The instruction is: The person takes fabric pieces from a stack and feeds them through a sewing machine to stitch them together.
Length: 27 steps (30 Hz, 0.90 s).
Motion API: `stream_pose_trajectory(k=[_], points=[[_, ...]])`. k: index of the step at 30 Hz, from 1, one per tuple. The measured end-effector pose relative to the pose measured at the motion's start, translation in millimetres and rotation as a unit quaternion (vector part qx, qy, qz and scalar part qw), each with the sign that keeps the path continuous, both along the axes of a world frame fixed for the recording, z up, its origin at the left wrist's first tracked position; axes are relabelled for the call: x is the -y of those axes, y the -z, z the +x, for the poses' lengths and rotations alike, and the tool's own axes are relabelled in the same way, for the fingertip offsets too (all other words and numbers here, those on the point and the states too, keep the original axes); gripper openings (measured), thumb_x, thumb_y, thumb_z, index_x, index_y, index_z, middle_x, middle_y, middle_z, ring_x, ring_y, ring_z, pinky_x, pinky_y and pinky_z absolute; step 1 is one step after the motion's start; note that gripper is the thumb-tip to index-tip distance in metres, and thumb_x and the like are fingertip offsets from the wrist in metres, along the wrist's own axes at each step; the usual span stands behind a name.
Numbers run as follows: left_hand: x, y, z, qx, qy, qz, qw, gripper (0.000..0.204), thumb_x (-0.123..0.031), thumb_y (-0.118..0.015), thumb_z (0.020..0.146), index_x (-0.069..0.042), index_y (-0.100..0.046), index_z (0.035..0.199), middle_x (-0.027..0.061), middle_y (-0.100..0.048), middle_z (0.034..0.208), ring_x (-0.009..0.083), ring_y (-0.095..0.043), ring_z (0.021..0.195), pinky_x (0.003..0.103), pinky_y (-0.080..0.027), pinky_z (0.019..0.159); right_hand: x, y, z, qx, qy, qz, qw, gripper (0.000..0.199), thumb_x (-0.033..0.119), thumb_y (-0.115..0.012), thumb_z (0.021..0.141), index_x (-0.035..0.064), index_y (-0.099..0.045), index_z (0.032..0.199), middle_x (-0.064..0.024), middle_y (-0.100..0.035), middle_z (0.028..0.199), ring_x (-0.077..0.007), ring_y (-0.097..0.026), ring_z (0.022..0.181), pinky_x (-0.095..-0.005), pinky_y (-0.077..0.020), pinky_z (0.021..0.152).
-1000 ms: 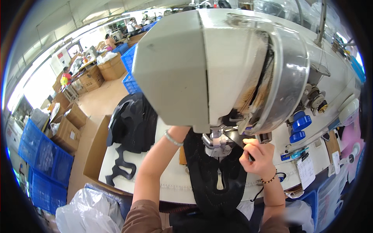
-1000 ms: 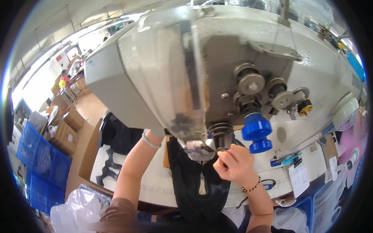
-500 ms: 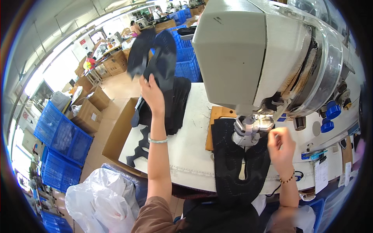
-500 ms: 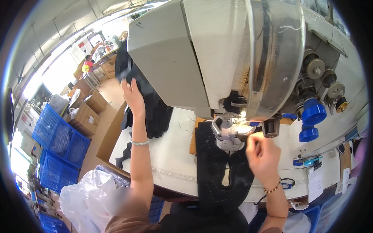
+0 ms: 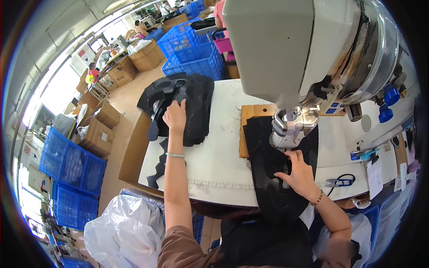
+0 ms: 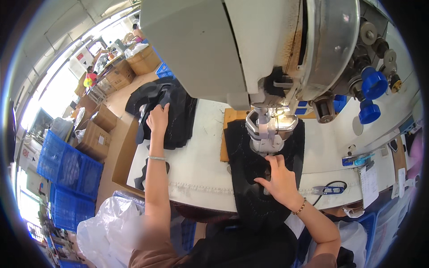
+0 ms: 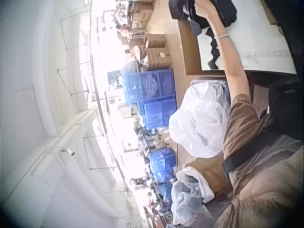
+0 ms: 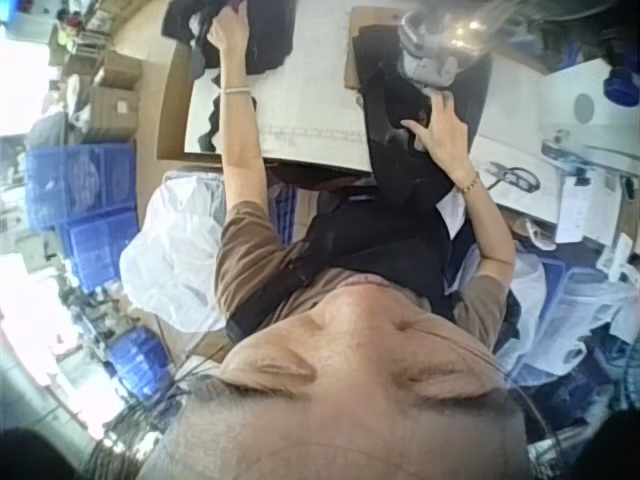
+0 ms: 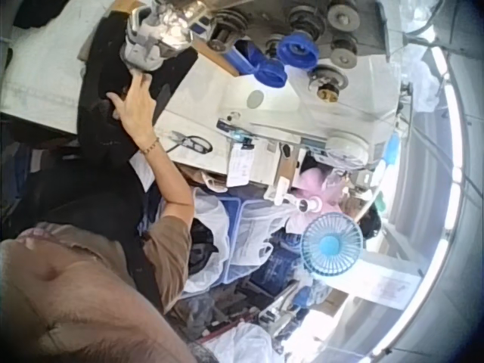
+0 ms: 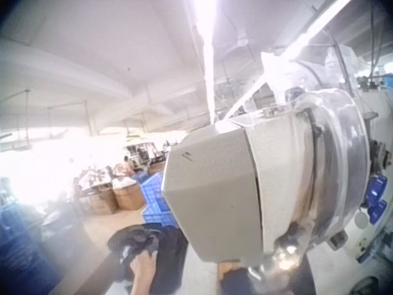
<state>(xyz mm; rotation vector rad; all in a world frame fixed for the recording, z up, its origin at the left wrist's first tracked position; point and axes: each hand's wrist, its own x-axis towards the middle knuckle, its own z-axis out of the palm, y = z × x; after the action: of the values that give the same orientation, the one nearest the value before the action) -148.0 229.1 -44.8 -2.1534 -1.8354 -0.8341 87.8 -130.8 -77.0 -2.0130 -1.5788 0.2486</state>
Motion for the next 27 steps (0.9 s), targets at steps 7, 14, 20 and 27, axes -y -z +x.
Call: stream_pose_trajectory(k=[7,14,20,27], points=[[7.4,-30.2,-18.3,-0.027,0.043,0.140,0.989,0.036,-0.036,-0.057,0.086,-0.004,-0.055,0.069,0.0140,-0.061,0.068,0.0317,-0.062,0.067,0.043,-0.047,0.061,5.7,7.4,-7.3,-0.059,-0.016,0.049,0.997,0.061,0.021,-0.076,0.069,0.0043,-0.042,0.116,-0.0126,-0.052,0.104,-0.0314,-0.060,0.085,-0.0380,-0.0502,0.066],[83.8,-38.9,12.8,0.210,0.288,0.250,0.900,0.014,-0.007,-0.065,0.078,-0.005,-0.051,0.076,0.0077,-0.049,0.066,0.0247,-0.051,0.064,0.037,-0.041,0.058,-9.3,-13.0,6.7,-0.297,-0.037,0.037,0.953,0.023,0.018,-0.067,0.082,-0.0010,-0.056,0.086,-0.0056,-0.049,0.060,-0.0107,-0.047,0.053,-0.0255,-0.0381,0.051],[181.2,-9.4,39.0,-0.036,0.487,0.375,0.788,0.033,-0.026,-0.081,0.064,-0.021,-0.063,0.092,0.0045,-0.048,0.106,0.0240,-0.050,0.097,0.043,-0.041,0.084,-20.5,-75.3,7.4,-0.480,-0.063,0.081,0.871,0.025,0.021,-0.062,0.088,0.0000,-0.058,0.076,0.0065,-0.044,0.057,-0.0019,-0.036,0.051,-0.0198,-0.0280,0.045],[224.0,-23.4,78.2,0.034,0.487,0.394,0.779,0.036,-0.012,-0.070,0.072,-0.031,-0.069,0.103,-0.0011,-0.050,0.105,0.0174,-0.051,0.103,0.037,-0.036,0.098,-1.7,-85.0,24.6,-0.571,-0.052,0.118,0.811,0.025,0.022,-0.057,0.091,0.0070,-0.049,0.073,0.0043,-0.044,0.053,-0.0019,-0.035,0.041,-0.0178,-0.0254,0.039]])
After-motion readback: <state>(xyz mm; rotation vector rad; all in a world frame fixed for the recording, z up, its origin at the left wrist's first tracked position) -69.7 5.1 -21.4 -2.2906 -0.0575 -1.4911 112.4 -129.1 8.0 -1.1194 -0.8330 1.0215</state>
